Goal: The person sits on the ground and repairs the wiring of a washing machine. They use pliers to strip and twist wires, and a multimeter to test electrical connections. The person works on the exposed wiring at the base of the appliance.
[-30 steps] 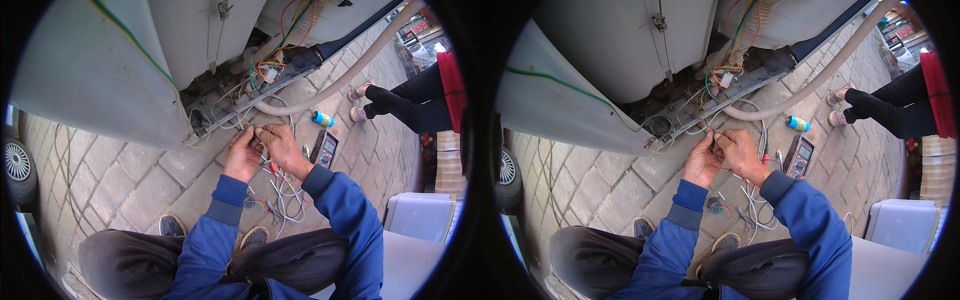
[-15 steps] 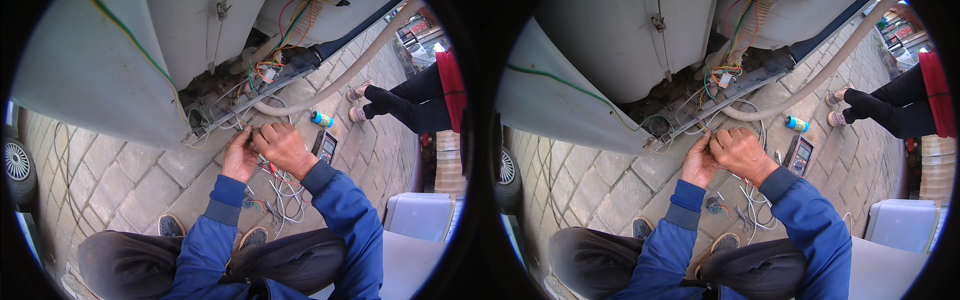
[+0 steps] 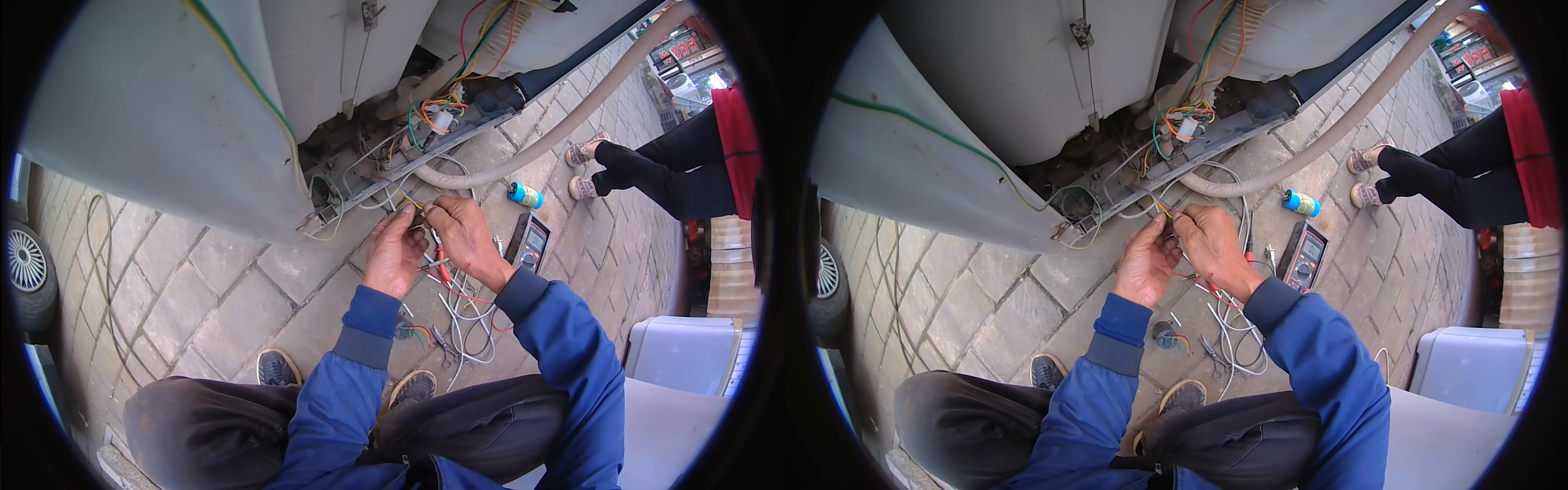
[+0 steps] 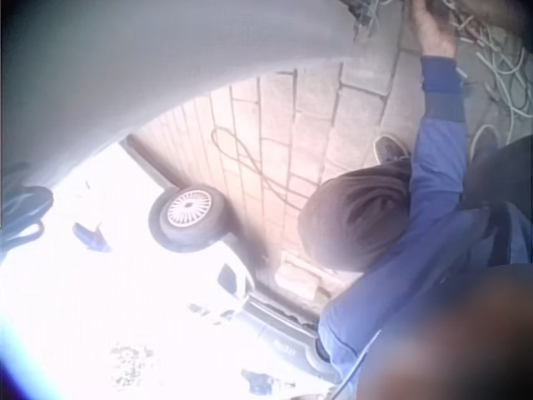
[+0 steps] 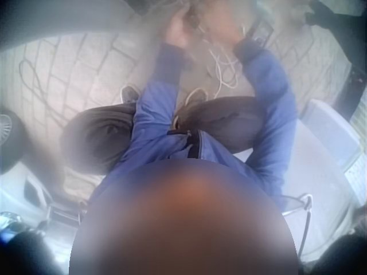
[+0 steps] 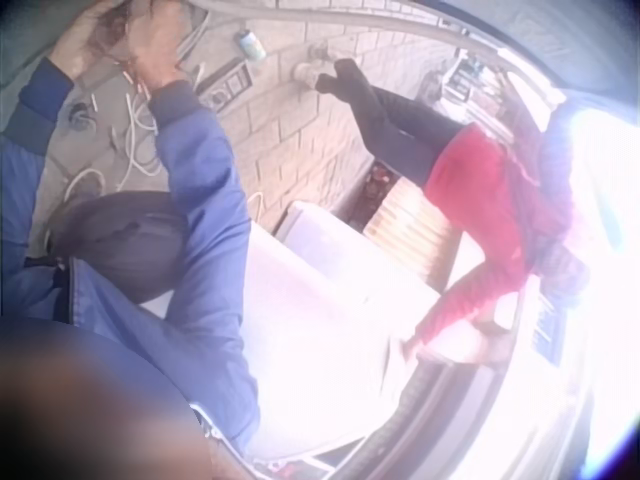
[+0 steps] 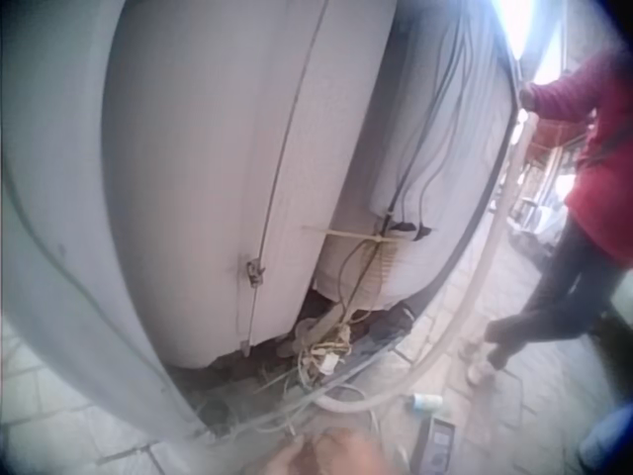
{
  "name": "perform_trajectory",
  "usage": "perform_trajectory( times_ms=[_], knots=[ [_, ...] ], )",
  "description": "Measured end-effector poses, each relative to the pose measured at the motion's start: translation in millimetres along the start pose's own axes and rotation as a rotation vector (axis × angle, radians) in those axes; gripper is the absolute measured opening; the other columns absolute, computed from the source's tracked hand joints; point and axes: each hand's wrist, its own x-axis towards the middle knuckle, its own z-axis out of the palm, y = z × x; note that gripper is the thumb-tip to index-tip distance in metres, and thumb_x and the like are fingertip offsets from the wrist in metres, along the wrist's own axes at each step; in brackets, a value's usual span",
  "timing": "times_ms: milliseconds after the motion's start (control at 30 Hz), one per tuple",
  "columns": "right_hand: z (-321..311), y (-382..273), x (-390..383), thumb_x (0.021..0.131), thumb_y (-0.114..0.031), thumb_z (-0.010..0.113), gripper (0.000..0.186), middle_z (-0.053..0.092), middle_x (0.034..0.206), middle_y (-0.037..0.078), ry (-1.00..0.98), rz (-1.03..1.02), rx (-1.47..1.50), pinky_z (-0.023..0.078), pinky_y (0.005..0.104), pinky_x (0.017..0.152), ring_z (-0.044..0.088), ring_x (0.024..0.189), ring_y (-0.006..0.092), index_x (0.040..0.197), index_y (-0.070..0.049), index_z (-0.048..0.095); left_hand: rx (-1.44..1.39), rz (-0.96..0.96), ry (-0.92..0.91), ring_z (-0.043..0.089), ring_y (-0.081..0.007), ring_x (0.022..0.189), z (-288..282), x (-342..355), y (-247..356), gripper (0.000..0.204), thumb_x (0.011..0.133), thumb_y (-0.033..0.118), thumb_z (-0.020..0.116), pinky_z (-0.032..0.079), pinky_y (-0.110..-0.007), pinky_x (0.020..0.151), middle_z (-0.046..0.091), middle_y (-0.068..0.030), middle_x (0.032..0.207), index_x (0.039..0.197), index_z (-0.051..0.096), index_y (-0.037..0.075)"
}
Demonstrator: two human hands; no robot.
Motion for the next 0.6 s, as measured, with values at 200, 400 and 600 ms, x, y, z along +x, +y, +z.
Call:
perform_trajectory(
  times_ms=[200, 400, 600],
  knots=[
    [-7, 2, 3, 0.095, -0.016, 0.055, 0.025, 0.051, 0.058, 0.002, -0.123, 0.463, 0.585, 0.033, 0.0327, 0.046, 0.042, 0.048, 0.0116, 0.079, 0.002, 0.064, 1.084, 0.892, -0.002, 0.070, -0.0236, 0.090, 3, 7, 13, 0.023, 0.089, 0.003, 0.069, 0.056, -0.034, 0.076, 0.072, -0.0079, 0.101, 0.112, 0.072, 0.003],
    [-22, -8, -1, 0.092, -0.016, 0.061, 0.016, 0.048, 0.056, 0.003, -0.097, 0.096, -0.027, 0.040, 0.0314, 0.047, 0.051, 0.047, 0.0176, 0.092, -0.001, 0.065, 1.275, 0.961, -0.104, 0.071, -0.0340, 0.092, -1, 14, 26, 0.018, 0.086, 0.000, 0.067, 0.056, -0.039, 0.083, 0.072, -0.0161, 0.106, 0.103, 0.074, 0.002],
    [-23, -13, 3, 0.080, -0.014, 0.066, 0.017, 0.058, 0.076, 0.007, 0.088, -0.892, -0.956, 0.052, 0.0377, 0.056, 0.065, 0.066, 0.0248, 0.095, -0.005, 0.068, 1.404, 1.033, -0.091, 0.071, -0.0346, 0.092, 2, 3, 33, 0.018, 0.088, -0.001, 0.065, 0.056, -0.038, 0.082, 0.072, -0.0162, 0.105, 0.104, 0.074, 0.001]
  ],
)
